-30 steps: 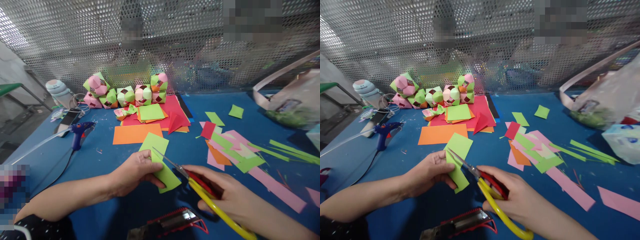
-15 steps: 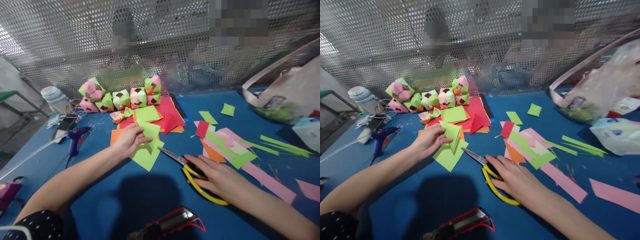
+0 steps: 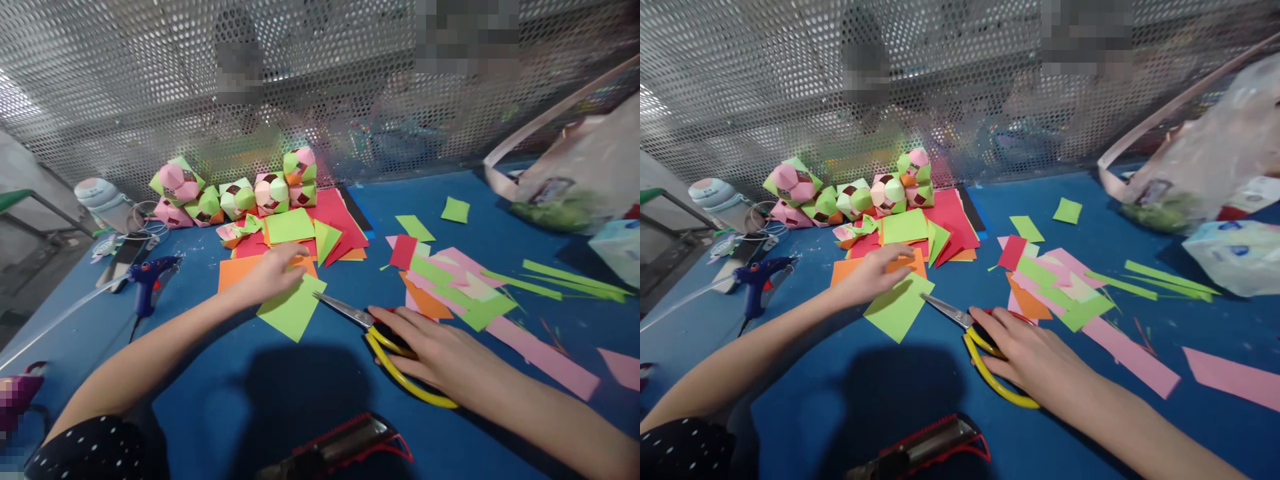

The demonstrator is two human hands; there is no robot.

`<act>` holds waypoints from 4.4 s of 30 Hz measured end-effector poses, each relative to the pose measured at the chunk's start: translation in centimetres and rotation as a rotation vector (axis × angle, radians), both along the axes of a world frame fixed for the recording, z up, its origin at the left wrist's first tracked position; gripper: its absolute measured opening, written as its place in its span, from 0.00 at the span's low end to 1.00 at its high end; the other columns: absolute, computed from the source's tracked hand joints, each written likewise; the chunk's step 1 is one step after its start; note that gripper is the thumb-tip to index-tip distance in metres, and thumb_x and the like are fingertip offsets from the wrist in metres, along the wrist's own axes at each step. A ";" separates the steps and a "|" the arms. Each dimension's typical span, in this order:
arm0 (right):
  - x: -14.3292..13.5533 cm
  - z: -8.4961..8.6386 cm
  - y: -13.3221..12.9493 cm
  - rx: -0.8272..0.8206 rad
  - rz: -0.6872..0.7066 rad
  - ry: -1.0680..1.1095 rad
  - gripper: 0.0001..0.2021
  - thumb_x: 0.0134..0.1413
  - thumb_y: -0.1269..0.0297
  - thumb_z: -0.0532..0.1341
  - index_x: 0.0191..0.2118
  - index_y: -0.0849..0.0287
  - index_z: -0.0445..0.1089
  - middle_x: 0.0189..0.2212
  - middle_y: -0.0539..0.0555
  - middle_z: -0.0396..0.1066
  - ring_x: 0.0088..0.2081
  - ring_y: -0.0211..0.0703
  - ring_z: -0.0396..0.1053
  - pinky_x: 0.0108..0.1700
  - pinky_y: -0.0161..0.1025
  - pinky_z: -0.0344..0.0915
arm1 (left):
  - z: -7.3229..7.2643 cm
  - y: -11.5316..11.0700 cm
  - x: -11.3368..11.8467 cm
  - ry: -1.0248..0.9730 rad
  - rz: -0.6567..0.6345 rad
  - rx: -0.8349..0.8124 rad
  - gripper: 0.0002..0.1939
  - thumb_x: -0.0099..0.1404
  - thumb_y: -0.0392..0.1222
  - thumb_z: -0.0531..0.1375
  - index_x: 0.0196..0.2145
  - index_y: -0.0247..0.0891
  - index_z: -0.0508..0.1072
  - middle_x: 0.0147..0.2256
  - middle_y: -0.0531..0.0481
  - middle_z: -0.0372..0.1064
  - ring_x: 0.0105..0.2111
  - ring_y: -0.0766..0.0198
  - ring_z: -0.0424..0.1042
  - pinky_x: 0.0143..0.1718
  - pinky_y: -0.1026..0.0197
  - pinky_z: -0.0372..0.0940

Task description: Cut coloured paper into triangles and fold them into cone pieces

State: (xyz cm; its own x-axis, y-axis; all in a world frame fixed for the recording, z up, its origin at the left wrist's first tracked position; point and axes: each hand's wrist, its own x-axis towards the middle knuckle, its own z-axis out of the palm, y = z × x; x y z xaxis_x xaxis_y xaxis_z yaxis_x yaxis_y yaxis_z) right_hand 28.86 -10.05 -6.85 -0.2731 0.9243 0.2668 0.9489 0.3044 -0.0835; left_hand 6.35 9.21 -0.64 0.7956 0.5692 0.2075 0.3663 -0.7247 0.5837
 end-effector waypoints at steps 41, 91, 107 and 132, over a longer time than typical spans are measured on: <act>-4.9 4.2 8.0 -0.396 -0.185 1.026 0.12 0.48 0.58 0.60 0.37 0.60 0.69 0.26 0.51 0.72 0.28 0.40 0.69 0.30 0.37 0.66 | -0.5 -4.2 -3.1 -0.195 0.194 -0.863 0.15 0.57 0.36 0.58 0.43 0.34 0.68 0.29 0.52 0.71 0.29 0.67 0.71 0.33 0.63 0.64; -4.5 2.2 4.2 0.198 0.574 0.000 0.13 0.61 0.77 0.49 0.41 0.63 0.70 0.41 0.59 0.75 0.44 0.48 0.67 0.45 0.47 0.62 | -1.4 -1.4 -4.9 0.119 -0.427 -0.218 0.05 0.60 0.35 0.61 0.35 0.37 0.76 0.35 0.46 0.66 0.39 0.63 0.65 0.46 0.59 0.60; -4.7 2.4 4.3 0.282 0.641 -0.084 0.13 0.62 0.78 0.49 0.39 0.67 0.72 0.39 0.59 0.75 0.41 0.47 0.67 0.42 0.45 0.61 | -1.6 -0.9 -5.1 0.132 -0.470 -0.216 0.06 0.61 0.35 0.60 0.35 0.35 0.76 0.36 0.46 0.65 0.40 0.64 0.65 0.46 0.60 0.60; -4.6 2.8 4.2 0.223 0.667 -0.111 0.14 0.62 0.77 0.50 0.35 0.64 0.73 0.36 0.57 0.75 0.39 0.44 0.66 0.42 0.43 0.58 | -1.1 -1.0 -4.8 0.162 -0.460 -0.203 0.06 0.60 0.34 0.60 0.35 0.38 0.76 0.36 0.47 0.66 0.40 0.64 0.65 0.46 0.60 0.59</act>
